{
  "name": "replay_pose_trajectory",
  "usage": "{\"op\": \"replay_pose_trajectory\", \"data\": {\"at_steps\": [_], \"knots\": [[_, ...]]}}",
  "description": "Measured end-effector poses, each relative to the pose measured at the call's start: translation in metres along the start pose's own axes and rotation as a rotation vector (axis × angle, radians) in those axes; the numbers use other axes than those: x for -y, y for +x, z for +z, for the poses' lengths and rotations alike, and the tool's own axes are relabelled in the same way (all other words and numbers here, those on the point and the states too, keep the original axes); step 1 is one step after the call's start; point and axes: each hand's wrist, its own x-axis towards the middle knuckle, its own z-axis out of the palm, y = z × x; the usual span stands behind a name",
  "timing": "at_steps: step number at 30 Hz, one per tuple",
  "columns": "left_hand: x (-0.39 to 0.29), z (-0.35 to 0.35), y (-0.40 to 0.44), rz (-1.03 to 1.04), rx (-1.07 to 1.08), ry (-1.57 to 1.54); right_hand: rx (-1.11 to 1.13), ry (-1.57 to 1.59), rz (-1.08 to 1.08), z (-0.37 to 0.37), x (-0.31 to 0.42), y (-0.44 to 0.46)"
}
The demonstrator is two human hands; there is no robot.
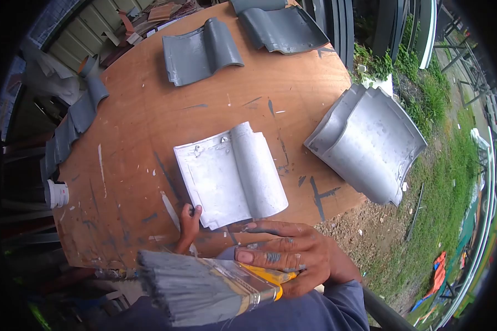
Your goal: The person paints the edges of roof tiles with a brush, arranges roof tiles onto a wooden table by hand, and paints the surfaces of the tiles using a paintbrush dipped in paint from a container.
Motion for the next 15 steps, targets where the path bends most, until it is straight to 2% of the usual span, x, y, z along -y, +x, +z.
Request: {"op": "replay_pose_trajectory", "data": {"at_steps": [3, 5, 8, 9, 10, 11, 13, 15], "knots": [[-0.013, -0.016, 0.011, 0.059, -0.085, 0.007, 0.009, -0.030, -0.099, 0.003, -0.007, 0.010], [0.001, -0.027, 0.035, 0.035, -0.224, -0.043, 0.007, -0.044, -0.131, -0.001, -0.012, 0.015], [0.007, -0.044, 0.084, 0.011, -0.307, -0.041, 0.037, -0.137, -0.133, -0.013, -0.017, 0.019], [0.012, -0.044, 0.103, 0.135, -0.490, 0.173, 0.032, -0.149, -0.002, -0.019, -0.020, 0.015], [0.017, -0.041, 0.119, 0.260, -0.672, 0.390, 0.003, -0.231, 0.023, -0.023, -0.030, 0.016], [0.023, -0.035, 0.130, 0.262, -0.678, 0.384, -0.024, -0.312, 0.050, -0.026, -0.041, 0.017], [0.031, -0.026, 0.149, 0.221, -0.759, 0.718, -0.136, -0.357, 0.109, -0.034, -0.070, 0.019], [0.028, -0.026, 0.152, 0.215, -0.780, 0.697, -0.234, -0.393, 0.258, -0.044, -0.106, 0.029]]}}
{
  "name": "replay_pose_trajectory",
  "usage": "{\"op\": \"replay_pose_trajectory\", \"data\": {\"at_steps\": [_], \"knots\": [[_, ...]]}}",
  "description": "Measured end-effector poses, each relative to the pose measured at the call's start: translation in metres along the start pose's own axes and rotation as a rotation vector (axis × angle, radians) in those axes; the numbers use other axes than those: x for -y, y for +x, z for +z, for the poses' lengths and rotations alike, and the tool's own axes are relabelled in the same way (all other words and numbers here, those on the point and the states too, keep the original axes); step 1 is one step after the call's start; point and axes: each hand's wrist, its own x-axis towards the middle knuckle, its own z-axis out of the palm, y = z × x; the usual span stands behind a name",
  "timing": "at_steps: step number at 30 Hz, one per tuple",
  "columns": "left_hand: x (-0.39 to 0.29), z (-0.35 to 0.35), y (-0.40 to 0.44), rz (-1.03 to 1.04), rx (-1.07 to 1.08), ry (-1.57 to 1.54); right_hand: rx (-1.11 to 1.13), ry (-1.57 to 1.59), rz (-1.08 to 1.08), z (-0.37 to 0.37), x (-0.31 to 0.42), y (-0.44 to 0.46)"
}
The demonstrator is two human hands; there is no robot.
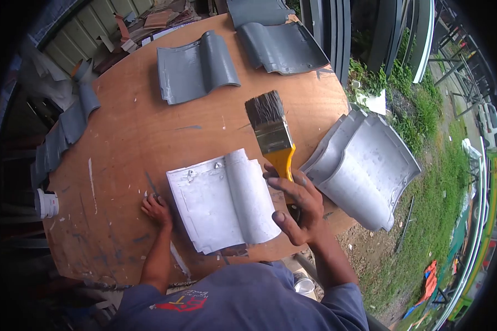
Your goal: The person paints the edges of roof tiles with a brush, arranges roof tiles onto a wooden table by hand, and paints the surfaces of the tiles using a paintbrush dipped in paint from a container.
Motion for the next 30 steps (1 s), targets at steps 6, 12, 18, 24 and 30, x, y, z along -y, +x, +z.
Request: {"op": "replay_pose_trajectory", "data": {"at_steps": [6, 12, 18, 24, 30], "knots": [[0.004, 0.005, 0.000, -0.016, -0.029, -0.027, -0.466, 0.115, 0.550, 0.063, -0.185, 0.016], [-0.001, 0.002, 0.002, -0.036, -0.009, -0.021, -0.628, -0.542, 0.727, 0.024, -0.366, 0.081], [0.005, 0.008, 0.000, -0.018, -0.014, -0.031, -0.468, -0.109, 0.843, 0.025, -0.337, 0.124], [0.011, 0.009, -0.004, 0.006, 0.000, -0.002, -0.571, -0.727, 0.546, 0.011, -0.383, 0.155], [0.014, 0.014, -0.002, 0.010, 0.089, -0.026, -0.640, -0.783, 0.495, 0.011, -0.405, 0.156]]}}
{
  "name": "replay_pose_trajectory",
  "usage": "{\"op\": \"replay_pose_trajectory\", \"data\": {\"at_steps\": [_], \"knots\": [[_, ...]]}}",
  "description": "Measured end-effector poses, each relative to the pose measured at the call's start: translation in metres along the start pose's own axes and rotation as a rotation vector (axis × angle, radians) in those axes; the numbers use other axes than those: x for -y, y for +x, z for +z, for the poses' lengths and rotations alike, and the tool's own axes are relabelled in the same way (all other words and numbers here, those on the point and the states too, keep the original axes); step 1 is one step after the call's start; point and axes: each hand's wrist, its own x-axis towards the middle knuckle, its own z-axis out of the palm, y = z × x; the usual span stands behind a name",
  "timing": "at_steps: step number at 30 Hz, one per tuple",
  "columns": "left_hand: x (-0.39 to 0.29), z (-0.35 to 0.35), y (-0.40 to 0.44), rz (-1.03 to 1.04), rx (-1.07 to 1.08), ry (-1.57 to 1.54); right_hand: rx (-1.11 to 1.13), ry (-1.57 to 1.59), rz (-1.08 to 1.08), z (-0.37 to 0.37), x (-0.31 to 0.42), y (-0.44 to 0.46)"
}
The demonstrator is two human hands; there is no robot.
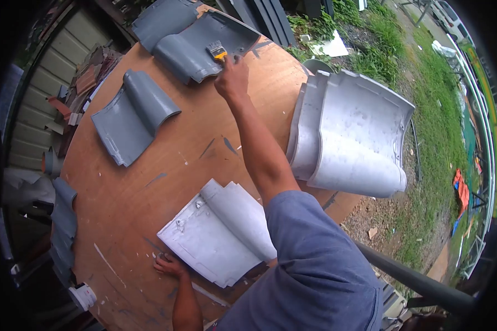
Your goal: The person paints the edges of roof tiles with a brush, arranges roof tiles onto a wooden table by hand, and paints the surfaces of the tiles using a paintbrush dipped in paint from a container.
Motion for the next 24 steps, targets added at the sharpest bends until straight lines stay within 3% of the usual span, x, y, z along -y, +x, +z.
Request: {"op": "replay_pose_trajectory", "data": {"at_steps": [3, 8, 10, 14, 22, 24], "knots": [[0.008, 0.009, -0.004, 0.019, -0.078, 0.037, -0.169, 0.190, 0.065, -0.066, 0.041, -0.086], [0.022, 0.020, 0.000, 0.079, -0.061, 0.229, 0.130, 0.423, -0.020, -0.211, 0.070, -0.274], [0.039, 0.029, 0.002, 0.072, -0.094, 0.296, 0.166, 0.525, -0.155, -0.272, 0.068, -0.320], [0.040, 0.037, 0.006, 0.039, -0.123, 0.338, 0.218, 0.522, -0.271, -0.377, 0.056, -0.384], [0.041, 0.043, 0.009, 0.033, -0.205, 0.199, 0.311, 0.303, -0.055, -0.522, 0.053, -0.521], [0.041, 0.022, 0.000, 0.100, -0.086, 0.058, 0.356, 0.287, -0.057, -0.559, 0.063, -0.554]]}}
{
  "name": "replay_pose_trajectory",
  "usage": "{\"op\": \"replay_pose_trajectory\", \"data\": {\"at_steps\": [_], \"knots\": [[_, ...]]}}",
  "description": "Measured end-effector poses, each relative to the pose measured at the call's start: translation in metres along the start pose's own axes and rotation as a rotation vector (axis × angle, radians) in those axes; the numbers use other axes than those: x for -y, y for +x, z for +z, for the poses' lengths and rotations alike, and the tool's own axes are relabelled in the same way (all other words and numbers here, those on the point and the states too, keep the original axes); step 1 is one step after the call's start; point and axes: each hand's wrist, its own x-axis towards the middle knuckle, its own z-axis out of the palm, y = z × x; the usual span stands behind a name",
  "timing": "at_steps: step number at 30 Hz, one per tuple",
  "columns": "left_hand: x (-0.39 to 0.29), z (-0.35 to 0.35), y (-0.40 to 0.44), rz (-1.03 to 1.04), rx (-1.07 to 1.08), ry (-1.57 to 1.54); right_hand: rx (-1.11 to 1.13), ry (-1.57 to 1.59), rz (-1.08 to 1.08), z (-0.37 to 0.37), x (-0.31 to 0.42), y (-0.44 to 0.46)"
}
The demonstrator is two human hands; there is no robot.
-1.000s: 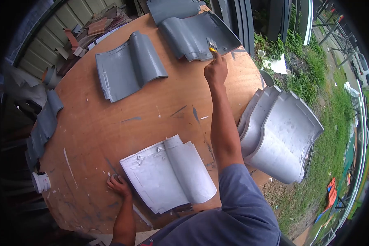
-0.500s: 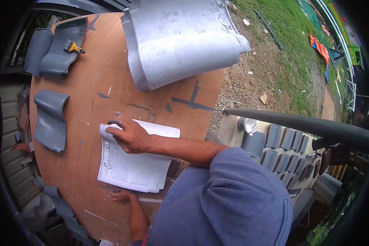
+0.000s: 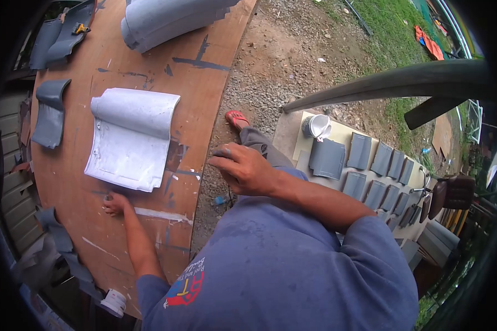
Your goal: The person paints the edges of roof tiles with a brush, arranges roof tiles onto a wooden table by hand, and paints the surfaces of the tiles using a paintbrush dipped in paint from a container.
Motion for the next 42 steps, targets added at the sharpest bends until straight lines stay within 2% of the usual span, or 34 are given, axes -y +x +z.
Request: {"op": "replay_pose_trajectory", "data": {"at_steps": [2, 3, 4, 6, 7, 8, 9, 10, 12, 13, 14, 15, 16, 17, 19, 22, 23, 26, 28, 30, 31, 32, 34, 36, 38, 39, 42], "knots": [[0.024, -0.001, -0.005, 0.175, 0.044, -0.153, 0.036, -0.039, 0.008, -0.021, 0.021, -0.039], [0.031, -0.017, -0.015, 0.184, 0.155, -0.327, 0.078, -0.084, 0.052, -0.038, 0.029, -0.057], [0.036, -0.038, -0.025, 0.188, 0.256, -0.500, -0.007, -0.095, 0.142, -0.051, 0.032, -0.074], [0.047, -0.072, -0.059, 0.201, 0.200, -0.463, -0.197, -0.108, 0.390, -0.079, 0.024, -0.113], [0.064, -0.077, -0.075, 0.189, 0.182, -0.465, -0.401, -0.104, 0.491, -0.093, 0.004, -0.134], [0.083, -0.082, -0.090, 0.185, 0.166, -0.470, -0.567, -0.055, 0.718, -0.116, 0.001, -0.139], [0.094, -0.101, -0.106, 0.172, 0.222, -0.424, -0.742, -0.031, 0.751, -0.144, -0.022, -0.153], [0.104, -0.120, -0.122, 0.158, 0.281, -0.382, -0.962, 0.218, 0.822, -0.173, -0.036, -0.159], [0.142, -0.132, -0.148, 0.118, 0.281, -0.385, -1.158, 0.230, 0.913, -0.229, -0.059, -0.166], [0.163, -0.138, -0.160, 0.104, 0.293, -0.407, -1.083, 0.116, 0.959, -0.274, -0.091, -0.182], [0.185, -0.144, -0.172, 0.088, 0.305, -0.428, -1.097, 0.072, 0.989, -0.284, -0.100, -0.177], [0.209, -0.150, -0.179, 0.117, 0.296, -0.252, -1.112, 0.027, 1.019, -0.294, -0.109, -0.172], [0.223, -0.164, -0.185, 0.095, 0.287, -0.233, -1.222, 0.053, 1.041, -0.284, -0.093, -0.147], [0.230, -0.184, -0.192, 0.017, 0.299, -0.254, -1.374, -0.193, 1.164, -0.258, -0.074, -0.116], [0.257, -0.212, -0.208, -0.087, 0.298, -0.255, -1.297, -0.121, 1.087, -0.263, -0.110, -0.125], [0.305, -0.239, -0.238, -0.250, 0.233, -0.188, -0.919, 0.166, 0.794, -0.315, -0.217, -0.165], [0.324, -0.241, -0.250, -0.317, 0.253, -0.142, -0.890, 0.247, 0.848, -0.321, -0.239, -0.162], [0.363, -0.245, -0.295, -0.454, 0.247, -0.094, -1.075, 0.431, 0.741, -0.289, -0.192, -0.107], [0.383, -0.249, -0.350, -0.547, 0.215, -0.066, -1.404, -0.045, 1.025, -0.259, -0.141, -0.066], [0.396, -0.244, -0.385, -0.612, 0.204, 0.045, -1.432, 0.075, 0.692, -0.281, -0.205, -0.087], [0.382, -0.255, -0.396, -0.728, 0.280, -0.036, -1.393, -0.220, 0.733, -0.290, -0.221, -0.091], [0.377, -0.257, -0.406, -0.729, 0.279, -0.025, -1.394, -0.325, 0.695, -0.289, -0.229, -0.094], [0.368, -0.263, -0.424, -0.737, 0.407, -0.033, -1.398, -0.544, 0.624, -0.283, -0.239, -0.098], [0.359, -0.264, -0.428, -0.773, 0.446, -0.052, -1.471, -0.780, 0.657, -0.277, -0.243, -0.095], [0.350, -0.258, -0.427, -0.695, 0.306, -0.019, -1.472, -0.797, 0.640, -0.280, -0.253, -0.098], [0.342, -0.256, -0.418, -0.693, 0.308, -0.013, -1.474, -0.805, 0.634, -0.281, -0.258, -0.101], [0.305, -0.249, -0.367, -0.446, 0.297, -0.017, -1.459, -0.812, 0.646, -0.283, -0.265, -0.105]]}}
